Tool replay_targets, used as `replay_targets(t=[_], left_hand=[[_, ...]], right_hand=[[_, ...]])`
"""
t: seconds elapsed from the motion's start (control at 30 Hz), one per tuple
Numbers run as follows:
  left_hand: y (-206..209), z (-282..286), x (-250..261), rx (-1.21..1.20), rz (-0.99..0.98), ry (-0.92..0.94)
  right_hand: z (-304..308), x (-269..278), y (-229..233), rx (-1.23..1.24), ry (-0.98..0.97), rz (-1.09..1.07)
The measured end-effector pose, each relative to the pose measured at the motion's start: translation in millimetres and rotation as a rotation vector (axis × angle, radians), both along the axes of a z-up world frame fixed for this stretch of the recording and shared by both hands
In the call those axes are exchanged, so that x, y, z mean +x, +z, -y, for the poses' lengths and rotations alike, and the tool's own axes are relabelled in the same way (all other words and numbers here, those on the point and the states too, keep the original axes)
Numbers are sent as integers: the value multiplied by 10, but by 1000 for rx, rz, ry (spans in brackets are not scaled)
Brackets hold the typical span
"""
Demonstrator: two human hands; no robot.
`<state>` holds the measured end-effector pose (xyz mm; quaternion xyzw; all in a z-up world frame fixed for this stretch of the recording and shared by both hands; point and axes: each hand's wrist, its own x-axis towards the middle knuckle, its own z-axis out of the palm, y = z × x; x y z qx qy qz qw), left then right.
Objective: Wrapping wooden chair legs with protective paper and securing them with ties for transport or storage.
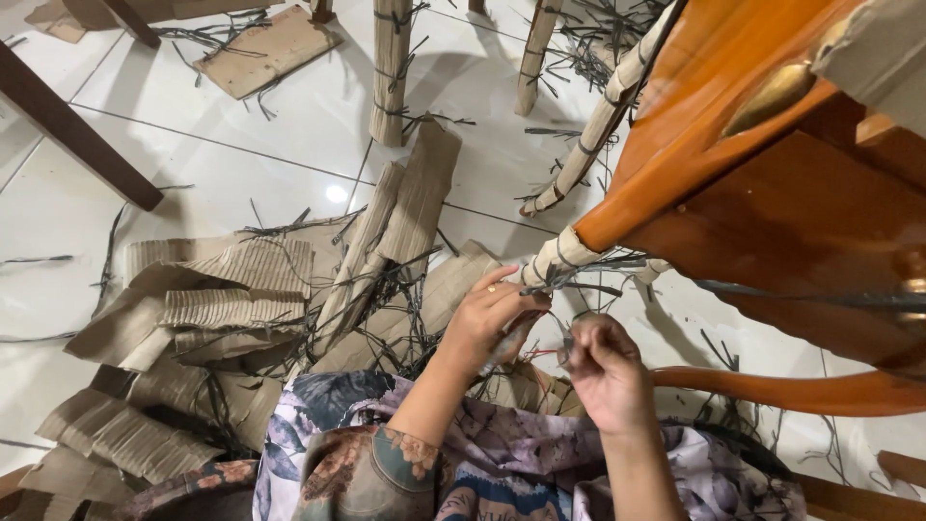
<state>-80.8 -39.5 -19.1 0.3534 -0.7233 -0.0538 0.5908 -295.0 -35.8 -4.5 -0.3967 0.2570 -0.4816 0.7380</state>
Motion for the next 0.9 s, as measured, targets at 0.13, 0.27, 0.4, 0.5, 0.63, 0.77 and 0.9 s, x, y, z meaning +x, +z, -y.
replay_targets(t=[0.13,0.27,0.4,0.5,0.63,0.77,0.9], left_hand=[[-71,38,-24,2,-3,3],[-32,38,-3,-12,-54,-40],[-27,32,-38,-1,-93,-45],[86,-40,-34,20,-101,-83],[123,-117,-69,17,-79,-59],[12,-123,-108,-62,-70,30],[-62,-98,-104,-140,-41,93]], right_hand=[[-147,-84,156,22,189,74],[-404,-301,235,-10,225,-153],[-198,-307,211,-563,-109,-1576],[-70,-313,11,-853,-314,-1524],[37,90,20,-1137,-441,-1100],[126,441,82,-1195,-534,-904],[245,457,-129,-1186,-559,-760]])
